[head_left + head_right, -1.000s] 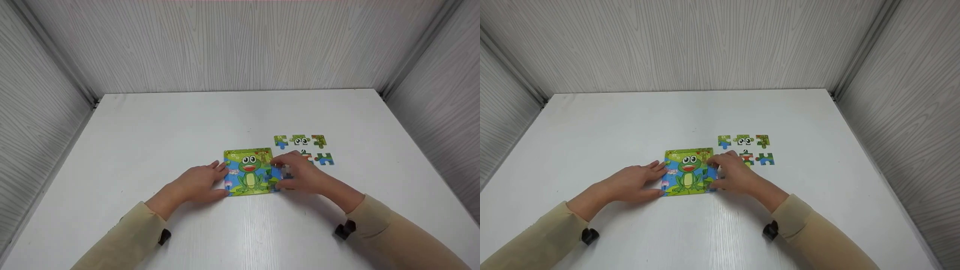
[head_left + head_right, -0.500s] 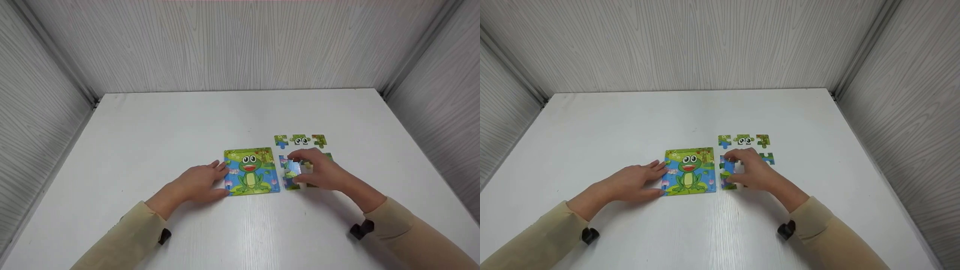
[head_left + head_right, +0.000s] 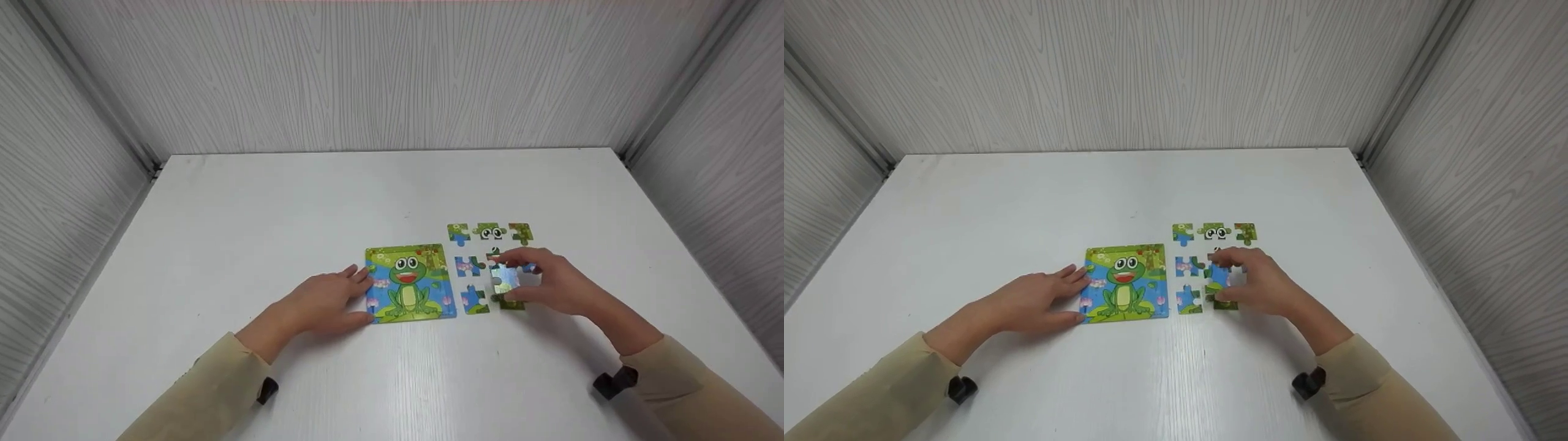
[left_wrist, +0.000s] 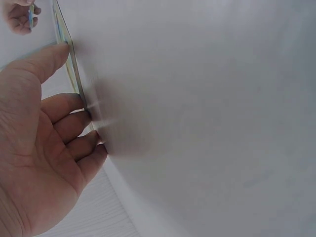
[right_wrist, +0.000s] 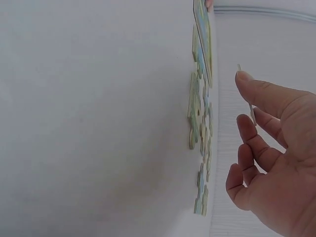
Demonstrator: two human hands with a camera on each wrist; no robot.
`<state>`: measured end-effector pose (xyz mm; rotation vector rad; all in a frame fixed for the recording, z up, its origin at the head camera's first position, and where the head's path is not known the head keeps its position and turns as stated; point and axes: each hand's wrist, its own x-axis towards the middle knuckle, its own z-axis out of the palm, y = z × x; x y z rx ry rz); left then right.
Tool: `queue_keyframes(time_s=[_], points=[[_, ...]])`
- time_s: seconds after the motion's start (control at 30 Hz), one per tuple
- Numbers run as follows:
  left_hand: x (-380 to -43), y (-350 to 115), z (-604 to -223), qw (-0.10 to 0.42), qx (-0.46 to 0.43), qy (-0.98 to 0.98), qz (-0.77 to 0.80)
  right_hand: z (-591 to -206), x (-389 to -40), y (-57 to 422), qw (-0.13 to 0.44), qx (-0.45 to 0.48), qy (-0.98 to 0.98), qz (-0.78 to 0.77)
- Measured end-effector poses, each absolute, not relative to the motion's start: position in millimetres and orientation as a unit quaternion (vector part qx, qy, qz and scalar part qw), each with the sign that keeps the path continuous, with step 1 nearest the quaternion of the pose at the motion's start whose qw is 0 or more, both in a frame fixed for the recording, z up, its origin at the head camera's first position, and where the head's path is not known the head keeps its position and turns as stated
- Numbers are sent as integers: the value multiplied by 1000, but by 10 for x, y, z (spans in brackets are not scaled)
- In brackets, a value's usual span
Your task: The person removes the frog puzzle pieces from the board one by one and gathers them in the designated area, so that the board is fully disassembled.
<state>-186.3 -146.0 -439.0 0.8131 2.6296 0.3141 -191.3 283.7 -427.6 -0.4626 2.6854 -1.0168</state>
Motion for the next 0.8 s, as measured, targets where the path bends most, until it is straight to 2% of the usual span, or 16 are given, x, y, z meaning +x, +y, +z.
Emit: queue_keyframes(time_s=[0.8], points=[[-1831, -1454, -4454, 187, 280, 935, 111, -4445, -1785, 3520, 130, -117, 933, -315]])
